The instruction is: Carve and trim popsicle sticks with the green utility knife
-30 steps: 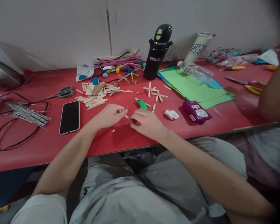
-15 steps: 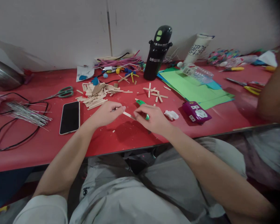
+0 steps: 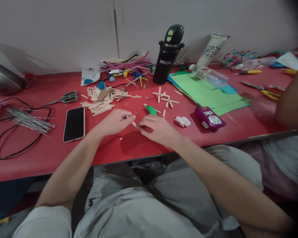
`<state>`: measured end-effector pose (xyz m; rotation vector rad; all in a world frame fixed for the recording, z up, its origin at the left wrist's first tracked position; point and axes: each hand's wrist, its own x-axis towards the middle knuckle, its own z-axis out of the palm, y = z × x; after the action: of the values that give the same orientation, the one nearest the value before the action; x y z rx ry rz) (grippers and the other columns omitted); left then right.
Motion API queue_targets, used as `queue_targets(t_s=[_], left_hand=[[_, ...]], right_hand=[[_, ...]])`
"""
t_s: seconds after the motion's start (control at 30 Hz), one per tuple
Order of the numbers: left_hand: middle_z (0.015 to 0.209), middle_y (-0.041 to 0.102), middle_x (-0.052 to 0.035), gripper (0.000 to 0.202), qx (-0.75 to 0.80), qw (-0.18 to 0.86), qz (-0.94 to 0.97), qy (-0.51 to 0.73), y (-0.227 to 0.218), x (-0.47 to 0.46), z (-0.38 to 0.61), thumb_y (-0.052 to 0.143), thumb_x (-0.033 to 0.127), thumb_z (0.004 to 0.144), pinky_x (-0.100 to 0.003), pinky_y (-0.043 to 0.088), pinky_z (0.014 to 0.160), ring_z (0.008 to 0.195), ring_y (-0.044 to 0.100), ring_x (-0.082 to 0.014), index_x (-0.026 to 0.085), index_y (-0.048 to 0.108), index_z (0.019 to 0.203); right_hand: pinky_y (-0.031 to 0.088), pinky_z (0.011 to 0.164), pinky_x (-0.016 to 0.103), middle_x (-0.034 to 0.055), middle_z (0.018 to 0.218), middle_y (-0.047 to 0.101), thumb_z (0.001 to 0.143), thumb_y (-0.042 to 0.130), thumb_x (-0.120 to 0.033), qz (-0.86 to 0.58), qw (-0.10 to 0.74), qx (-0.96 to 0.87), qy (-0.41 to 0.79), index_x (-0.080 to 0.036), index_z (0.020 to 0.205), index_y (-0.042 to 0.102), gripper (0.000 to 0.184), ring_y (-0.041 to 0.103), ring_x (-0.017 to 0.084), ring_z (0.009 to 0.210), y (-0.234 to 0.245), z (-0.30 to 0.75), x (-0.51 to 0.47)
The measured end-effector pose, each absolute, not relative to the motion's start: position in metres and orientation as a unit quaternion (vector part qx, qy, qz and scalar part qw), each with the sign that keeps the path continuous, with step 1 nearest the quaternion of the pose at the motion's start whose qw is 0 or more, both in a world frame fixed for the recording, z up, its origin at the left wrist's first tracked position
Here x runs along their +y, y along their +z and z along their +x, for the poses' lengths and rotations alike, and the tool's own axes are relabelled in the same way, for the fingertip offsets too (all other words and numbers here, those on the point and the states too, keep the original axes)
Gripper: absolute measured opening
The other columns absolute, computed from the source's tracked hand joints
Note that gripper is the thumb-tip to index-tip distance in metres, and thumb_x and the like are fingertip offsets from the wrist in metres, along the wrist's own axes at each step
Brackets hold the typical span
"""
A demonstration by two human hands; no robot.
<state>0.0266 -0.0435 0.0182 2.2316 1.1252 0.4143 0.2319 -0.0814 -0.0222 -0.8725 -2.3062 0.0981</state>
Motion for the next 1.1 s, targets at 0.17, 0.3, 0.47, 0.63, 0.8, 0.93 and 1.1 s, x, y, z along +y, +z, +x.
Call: queue_targets(t_s=[0.17,0.3,0.47,0.63,0.8,0.93,1.1], left_hand=[[0.059,0.028,0.0045,0.037,0.42,0.3,0.842,0.157,0.018,-0.043,0.029,0.042,0.04,0.09,-0.029,0.021,0.056,0.057,0.027,-0.0091,0.018,0.038,0.061],[0.059,0.028,0.0044,0.037,0.428,0.293,0.839,0.165,0.015,-0.042,0.029,0.042,0.039,0.09,-0.029,0.021,0.056,0.057,0.027,-0.0094,0.018,0.038,0.06],[0.059,0.026,0.0041,0.036,0.442,0.286,0.832,0.173,0.013,-0.041,0.031,0.043,0.036,0.088,-0.03,0.02,0.056,0.057,0.026,-0.0093,0.019,0.034,0.058],[0.058,0.021,0.0041,0.035,0.474,0.267,0.819,0.181,0.014,-0.04,0.03,0.045,0.032,0.086,-0.031,0.018,0.056,0.056,0.023,-0.0093,0.019,0.027,0.058],[0.058,0.017,0.0044,0.037,0.487,0.264,0.804,0.216,0.016,-0.037,0.025,0.045,0.032,0.086,-0.032,0.017,0.056,0.055,0.019,-0.0092,0.02,0.022,0.06],[0.057,0.019,0.0045,0.039,0.486,0.291,0.789,0.239,0.018,-0.038,0.025,0.045,0.037,0.087,-0.031,0.017,0.055,0.054,0.02,-0.009,0.02,0.024,0.059],[0.056,0.02,0.0043,0.038,0.472,0.292,0.798,0.235,0.018,-0.039,0.028,0.045,0.035,0.086,-0.031,0.016,0.054,0.053,0.021,-0.0088,0.02,0.025,0.058]], right_hand=[[0.049,0.073,0.03,0.0067,0.08,0.068,0.091,0.054,-0.015,-0.344,0.302,-0.888,0.035,-0.017,0.08,0.063,0.014,0.062,0.018,0.077,-0.023,0.231,-0.082],[0.049,0.072,0.03,0.0064,0.079,0.066,0.088,0.055,-0.013,-0.351,0.293,-0.889,0.005,-0.018,0.079,0.061,0.012,0.06,0.019,0.077,-0.024,0.229,-0.082],[0.049,0.072,0.03,0.0053,0.074,0.063,0.085,0.053,-0.009,-0.337,0.31,-0.887,-0.059,-0.019,0.075,0.058,0.016,0.056,0.019,0.075,-0.026,0.225,-0.083],[0.049,0.071,0.03,0.0053,0.072,0.061,0.086,0.049,-0.008,-0.33,0.33,-0.88,-0.093,-0.019,0.073,0.057,0.019,0.055,0.019,0.072,-0.024,0.221,-0.084],[0.049,0.07,0.03,0.0047,0.072,0.061,0.087,0.051,-0.011,-0.357,0.377,-0.854,-0.034,-0.019,0.075,0.057,0.016,0.057,0.018,0.071,-0.022,0.225,-0.081],[0.052,0.075,0.031,0.0063,0.083,0.068,0.091,0.054,-0.016,-0.35,0.417,-0.839,0.024,-0.018,0.089,0.065,0.011,0.063,0.018,0.078,-0.021,0.232,-0.078],[0.054,0.082,0.036,0.0101,0.096,0.07,0.093,0.051,-0.014,-0.329,0.377,-0.865,0.034,-0.018,0.105,0.07,0.023,0.065,0.021,0.089,-0.025,0.233,-0.075]])
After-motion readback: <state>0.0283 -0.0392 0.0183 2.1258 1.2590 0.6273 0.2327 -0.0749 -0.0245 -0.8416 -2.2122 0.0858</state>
